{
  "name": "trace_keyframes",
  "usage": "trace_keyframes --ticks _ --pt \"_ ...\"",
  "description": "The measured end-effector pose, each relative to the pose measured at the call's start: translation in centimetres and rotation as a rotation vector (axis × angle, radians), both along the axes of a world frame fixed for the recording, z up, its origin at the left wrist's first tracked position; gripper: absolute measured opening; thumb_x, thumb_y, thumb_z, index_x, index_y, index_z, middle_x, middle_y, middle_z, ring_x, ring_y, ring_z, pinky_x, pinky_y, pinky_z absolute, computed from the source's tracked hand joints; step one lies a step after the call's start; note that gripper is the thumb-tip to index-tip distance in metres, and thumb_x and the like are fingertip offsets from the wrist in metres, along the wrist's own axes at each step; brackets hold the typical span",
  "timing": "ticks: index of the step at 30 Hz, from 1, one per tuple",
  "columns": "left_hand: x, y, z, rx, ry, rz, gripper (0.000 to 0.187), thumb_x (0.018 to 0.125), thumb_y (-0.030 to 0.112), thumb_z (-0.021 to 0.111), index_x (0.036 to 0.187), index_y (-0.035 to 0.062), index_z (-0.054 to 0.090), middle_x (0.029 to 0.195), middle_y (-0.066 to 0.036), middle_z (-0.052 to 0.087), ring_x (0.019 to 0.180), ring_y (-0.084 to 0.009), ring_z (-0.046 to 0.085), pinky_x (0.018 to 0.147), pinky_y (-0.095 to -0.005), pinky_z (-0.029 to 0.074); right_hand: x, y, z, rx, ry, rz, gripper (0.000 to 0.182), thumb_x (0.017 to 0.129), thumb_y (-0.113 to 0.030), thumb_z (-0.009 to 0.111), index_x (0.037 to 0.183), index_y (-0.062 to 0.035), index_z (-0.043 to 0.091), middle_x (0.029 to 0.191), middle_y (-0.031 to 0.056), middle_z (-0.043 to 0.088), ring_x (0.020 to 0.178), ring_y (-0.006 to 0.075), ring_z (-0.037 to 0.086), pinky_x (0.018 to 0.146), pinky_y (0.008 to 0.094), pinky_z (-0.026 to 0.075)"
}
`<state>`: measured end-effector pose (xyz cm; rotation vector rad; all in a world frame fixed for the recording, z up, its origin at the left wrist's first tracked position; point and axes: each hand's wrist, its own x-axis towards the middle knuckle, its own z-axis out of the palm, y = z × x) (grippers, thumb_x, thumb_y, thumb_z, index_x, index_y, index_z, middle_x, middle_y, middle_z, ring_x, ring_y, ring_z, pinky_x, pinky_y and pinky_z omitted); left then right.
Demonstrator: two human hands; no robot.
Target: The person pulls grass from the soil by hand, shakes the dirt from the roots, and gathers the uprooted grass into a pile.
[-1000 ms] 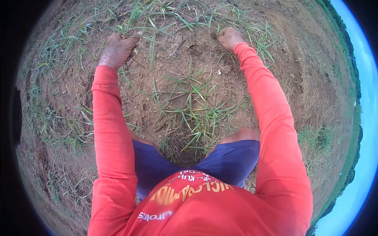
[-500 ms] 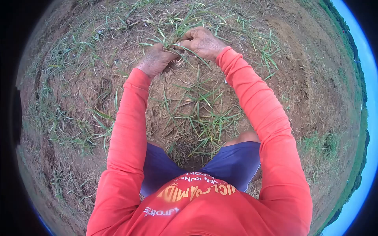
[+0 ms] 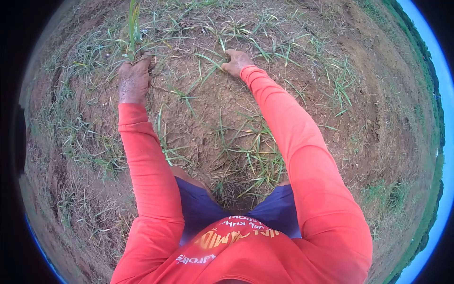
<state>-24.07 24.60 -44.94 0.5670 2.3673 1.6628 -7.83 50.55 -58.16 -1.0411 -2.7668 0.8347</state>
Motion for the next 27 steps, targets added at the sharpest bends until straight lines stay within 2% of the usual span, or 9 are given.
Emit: trace_keyframes --ticks 1,4,5,9,12,16,20,24,27 --pt "-0.2 -0.1 -0.2 0.044 -0.005 -0.007 0.04 0.091 0.034 0.072 0.102 -0.0051 0.071 0.083 -0.016 0.072 0.076 -0.0226 0.065 0.076 -0.0393 0.051 -0.7 0.2 -0.4 -0.019 0.019 -0.028 0.047 0.086 -0.035 0.075 0.125 -0.0101 0.07 0.121 0.0263 0.069 0.117 0.0389 0.066 0.102 0.0448 0.052" --pt "-1.3 -0.7 -0.3 -0.026 -0.018 0.009 0.041 0.09 0.035 0.072 0.106 -0.0035 0.072 0.085 -0.017 0.072 0.079 -0.025 0.067 0.078 -0.0396 0.051 -2.1 0.2 -1.2 0.034 -0.029 -0.18 0.037 0.088 -0.034 0.073 0.117 -0.0108 0.073 0.112 0.0254 0.072 0.109 0.04 0.069 0.095 0.0463 0.055" --pt "-1.6 -0.8 -0.4 -0.019 -0.02 0.025 0.041 0.09 0.035 0.072 0.107 -0.003 0.072 0.085 -0.018 0.073 0.079 -0.026 0.067 0.078 -0.0398 0.051 -2.5 0.1 -1.5 0.204 -0.059 -0.158 0.033 0.089 -0.033 0.072 0.11 -0.008 0.076 0.108 0.025 0.072 0.104 0.0406 0.071 0.092 0.0465 0.057" --pt "-2.0 -1.0 -0.8 -0.004 0.001 0.016 0.042 0.09 0.035 0.072 0.11 -0.0019 0.072 0.087 -0.019 0.073 0.082 -0.0289 0.069 0.079 -0.0407 0.052 -3.1 0.8 -1.0 0.208 -0.093 -0.079 0.028 0.085 -0.03 0.074 0.099 -0.0057 0.078 0.104 0.0262 0.073 0.1 0.0428 0.071 0.091 0.047 0.058" --pt "-2.0 -1.0 -0.6 0.006 -0.004 0.014 0.042 0.09 0.036 0.072 0.111 -0.0016 0.072 0.087 -0.02 0.073 0.082 -0.0292 0.069 0.079 -0.0412 0.052 -2.5 -0.4 -0.2 0.284 -0.111 -0.05 0.026 0.083 -0.026 0.073 0.1 -0.0069 0.078 0.102 0.025 0.073 0.099 0.0423 0.071 0.089 0.0479 0.058" --pt "-1.8 -1.6 -0.2 0.034 -0.027 0.018 0.044 0.09 0.037 0.071 0.111 -0.0017 0.073 0.088 -0.021 0.073 0.083 -0.0305 0.07 0.08 -0.0419 0.052 -0.3 -1.0 -2.1 0.296 0.091 -0.049 0.023 0.081 -0.019 0.067 0.099 -0.0081 0.078 0.097 0.0244 0.073 0.094 0.0421 0.071 0.086 0.0481 0.058" --pt "-1.2 -1.4 0.5 -0.053 0.075 0.035 0.043 0.092 0.037 0.069 0.108 -0.003 0.072 0.087 -0.023 0.072 0.083 -0.0337 0.07 0.08 -0.0429 0.053 0.9 -1.1 -2.4 0.31 0.198 -0.082 0.022 0.081 -0.017 0.067 0.099 -0.0077 0.077 0.095 0.0245 0.072 0.089 0.0433 0.07 0.082 0.0489 0.057" --pt "-1.5 -0.8 -0.6 -0.025 0.039 -0.002 0.043 0.091 0.037 0.069 0.106 -0.0039 0.072 0.085 -0.022 0.072 0.081 -0.0325 0.07 0.08 -0.0428 0.053 1.6 -1.0 0.0 0.316 0.216 -0.068 0.018 0.085 -0.017 0.068 0.097 -0.0067 0.077 0.093 0.023 0.072 0.088 0.0425 0.07 0.08 0.0487 0.056" --pt "-1.3 -0.4 -0.3 -0.065 0.081 -0.064 0.044 0.09 0.036 0.07 0.105 -0.0048 0.071 0.083 -0.02 0.072 0.078 -0.0289 0.069 0.079 -0.0418 0.053 1.7 0.1 5.2 0.311 0.239 -0.015 0.024 0.087 -0.026 0.072 0.101 -0.0069 0.078 0.093 0.0221 0.073 0.089 0.0398 0.071 0.082 0.0447 0.057"
